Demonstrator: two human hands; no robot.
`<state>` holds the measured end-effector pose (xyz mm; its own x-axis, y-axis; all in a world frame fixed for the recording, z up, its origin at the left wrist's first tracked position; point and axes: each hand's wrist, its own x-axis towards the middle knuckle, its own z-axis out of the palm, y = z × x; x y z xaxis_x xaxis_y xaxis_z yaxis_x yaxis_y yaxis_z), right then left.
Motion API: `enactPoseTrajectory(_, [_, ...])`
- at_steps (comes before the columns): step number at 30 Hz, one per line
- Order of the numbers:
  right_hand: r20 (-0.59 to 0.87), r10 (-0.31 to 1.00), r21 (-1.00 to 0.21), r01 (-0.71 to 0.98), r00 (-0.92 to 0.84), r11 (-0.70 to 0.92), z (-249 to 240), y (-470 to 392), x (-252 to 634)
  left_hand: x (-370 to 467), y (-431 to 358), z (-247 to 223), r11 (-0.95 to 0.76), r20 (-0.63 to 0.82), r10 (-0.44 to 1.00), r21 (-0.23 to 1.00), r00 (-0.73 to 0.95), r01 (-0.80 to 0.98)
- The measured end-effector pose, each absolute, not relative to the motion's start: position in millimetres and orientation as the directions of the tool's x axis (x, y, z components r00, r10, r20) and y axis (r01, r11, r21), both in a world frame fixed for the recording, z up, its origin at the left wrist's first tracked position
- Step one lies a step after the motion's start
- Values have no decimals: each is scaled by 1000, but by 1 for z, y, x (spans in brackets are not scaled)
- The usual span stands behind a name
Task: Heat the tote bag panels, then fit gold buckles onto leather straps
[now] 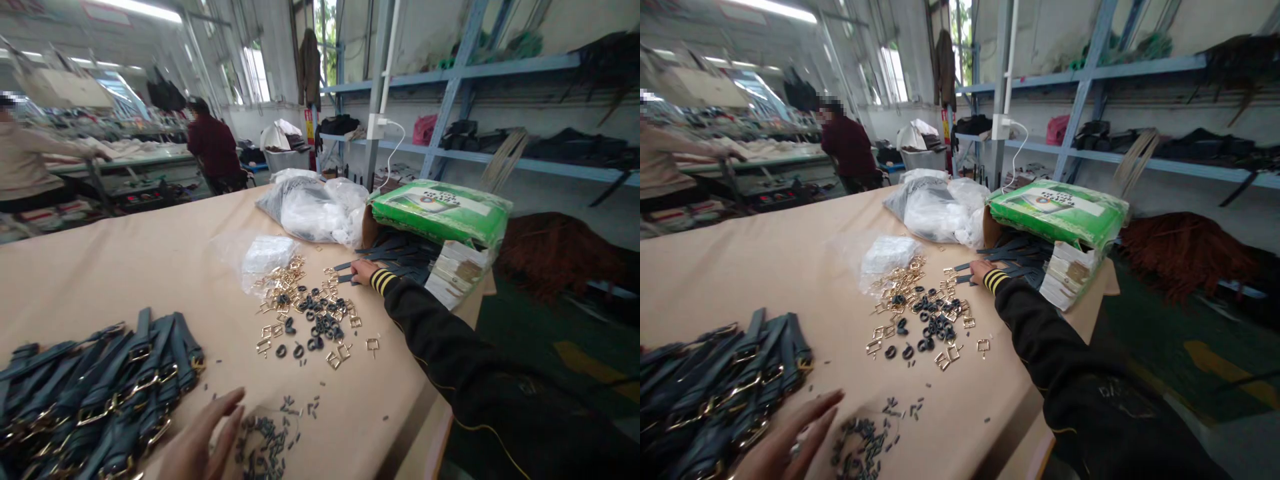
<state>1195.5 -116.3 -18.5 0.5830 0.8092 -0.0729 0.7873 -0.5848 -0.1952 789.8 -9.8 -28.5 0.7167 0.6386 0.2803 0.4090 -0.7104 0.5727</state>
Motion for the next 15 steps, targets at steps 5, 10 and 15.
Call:
enactPoseTrajectory(5, [-21,900,-214,877,436,-430,19,-127,1157,850,-54,-31,-357,-4,703,862,711,358])
enactPoseTrajectory(10, [-50,999,-532,846,17,-42,27,-139,1064,872,-69,-28,72,-175,702,982,690,175])
enactPoseTrajectory(15, [-268,955,-957,146,-126,-249,-14,-147,1015,861,-67,-44,242,-288,712,957,640,160])
